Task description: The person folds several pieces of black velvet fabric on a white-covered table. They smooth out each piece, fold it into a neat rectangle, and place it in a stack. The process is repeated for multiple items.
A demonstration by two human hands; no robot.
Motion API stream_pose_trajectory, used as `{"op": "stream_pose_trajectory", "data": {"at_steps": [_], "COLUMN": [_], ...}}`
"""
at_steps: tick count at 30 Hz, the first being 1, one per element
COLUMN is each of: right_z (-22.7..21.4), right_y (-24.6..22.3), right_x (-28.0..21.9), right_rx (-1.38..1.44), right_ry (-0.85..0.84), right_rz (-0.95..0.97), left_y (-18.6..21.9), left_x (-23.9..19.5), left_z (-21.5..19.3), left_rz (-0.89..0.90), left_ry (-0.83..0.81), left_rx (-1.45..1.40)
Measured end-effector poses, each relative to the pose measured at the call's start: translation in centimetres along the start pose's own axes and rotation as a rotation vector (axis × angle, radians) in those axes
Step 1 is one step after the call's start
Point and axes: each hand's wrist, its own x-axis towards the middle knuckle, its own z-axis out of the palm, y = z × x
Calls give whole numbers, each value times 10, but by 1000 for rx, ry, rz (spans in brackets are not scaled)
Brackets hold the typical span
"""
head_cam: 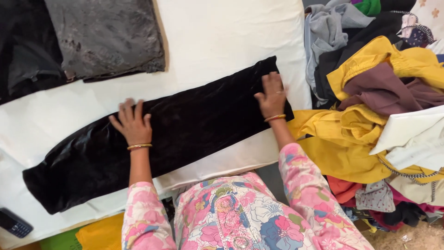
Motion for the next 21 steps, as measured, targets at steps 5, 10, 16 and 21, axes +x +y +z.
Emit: {"op": "stream_pose_trajectory", "data": {"at_steps": [5,10,16,21], "right_z": [2,4,-3,13], "right_y": [-9,-13,-47,-5], "right_x": [10,15,13,31], "right_rx": [108,112,81,77], "right_ry": [-168,3,-251,-115], "right_rz": [-304,19,-428,-144], "left_y": [49,76,129,75], "left_x": [12,12,-3,-2], "left_z": [0,6,9,4], "left_rz": [136,45,348,-22], "left_ry": [-100,-26,-197,-94], "left_rx": [-111,3,-102,-18]}}
